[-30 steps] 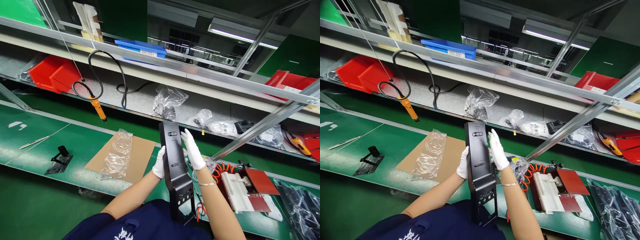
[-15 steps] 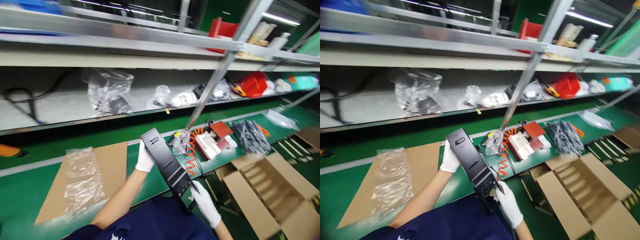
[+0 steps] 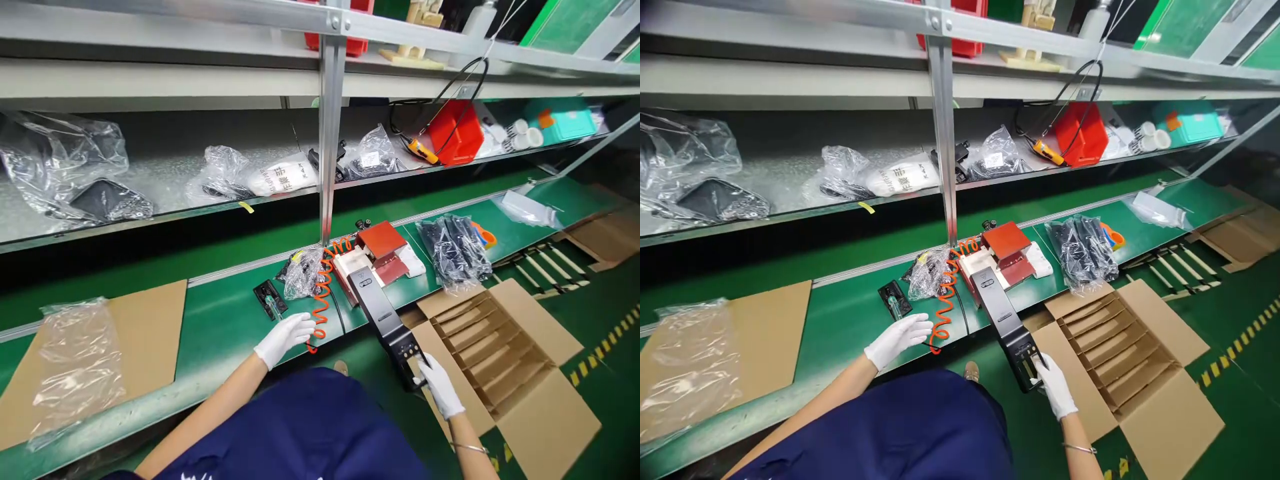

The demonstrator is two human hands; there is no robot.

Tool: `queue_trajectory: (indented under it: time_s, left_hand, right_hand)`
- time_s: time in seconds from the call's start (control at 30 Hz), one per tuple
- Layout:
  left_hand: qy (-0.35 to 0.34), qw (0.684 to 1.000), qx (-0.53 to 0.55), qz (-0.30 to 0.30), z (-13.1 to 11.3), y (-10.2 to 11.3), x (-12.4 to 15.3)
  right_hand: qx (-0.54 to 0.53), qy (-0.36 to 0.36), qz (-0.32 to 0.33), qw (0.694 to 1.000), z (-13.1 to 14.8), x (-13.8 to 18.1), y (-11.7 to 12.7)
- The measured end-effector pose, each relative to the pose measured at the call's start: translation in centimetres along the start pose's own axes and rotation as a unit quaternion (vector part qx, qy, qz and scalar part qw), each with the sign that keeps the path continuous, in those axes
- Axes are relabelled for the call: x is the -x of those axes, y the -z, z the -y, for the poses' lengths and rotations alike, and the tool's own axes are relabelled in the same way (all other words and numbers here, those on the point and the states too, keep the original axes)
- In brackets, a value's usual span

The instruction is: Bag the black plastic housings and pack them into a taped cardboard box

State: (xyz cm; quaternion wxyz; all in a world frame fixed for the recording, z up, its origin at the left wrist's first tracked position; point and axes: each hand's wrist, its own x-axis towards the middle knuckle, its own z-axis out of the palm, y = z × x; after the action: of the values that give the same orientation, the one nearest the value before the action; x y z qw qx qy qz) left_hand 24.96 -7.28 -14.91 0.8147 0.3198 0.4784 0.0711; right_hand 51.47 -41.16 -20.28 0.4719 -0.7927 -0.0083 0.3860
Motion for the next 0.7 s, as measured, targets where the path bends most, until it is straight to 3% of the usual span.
queue_trajectory:
  time_s: [0.13, 0.3, 0.7]
  left_hand:
    - [-0.008, 1.0, 0.011, -0.023, 1.5, -2.7, -0.3]
    - [-0.023, 0.998, 0.027, -0.06, 2.3, -4.2, 0.4]
    - [-0.042, 0.993, 0.031, -0.101, 2.1, -4.5, 2.0]
  right_hand:
    - [0.0, -0.011, 0.033, 0.999, -0.7, -3.8, 2.3]
    - [-0.001, -0.017, 0.064, 0.998, -1.5, -6.5, 2.9]
    - [-0.007, -0.032, 0.069, 0.997, -2.9, -6.7, 4.6]
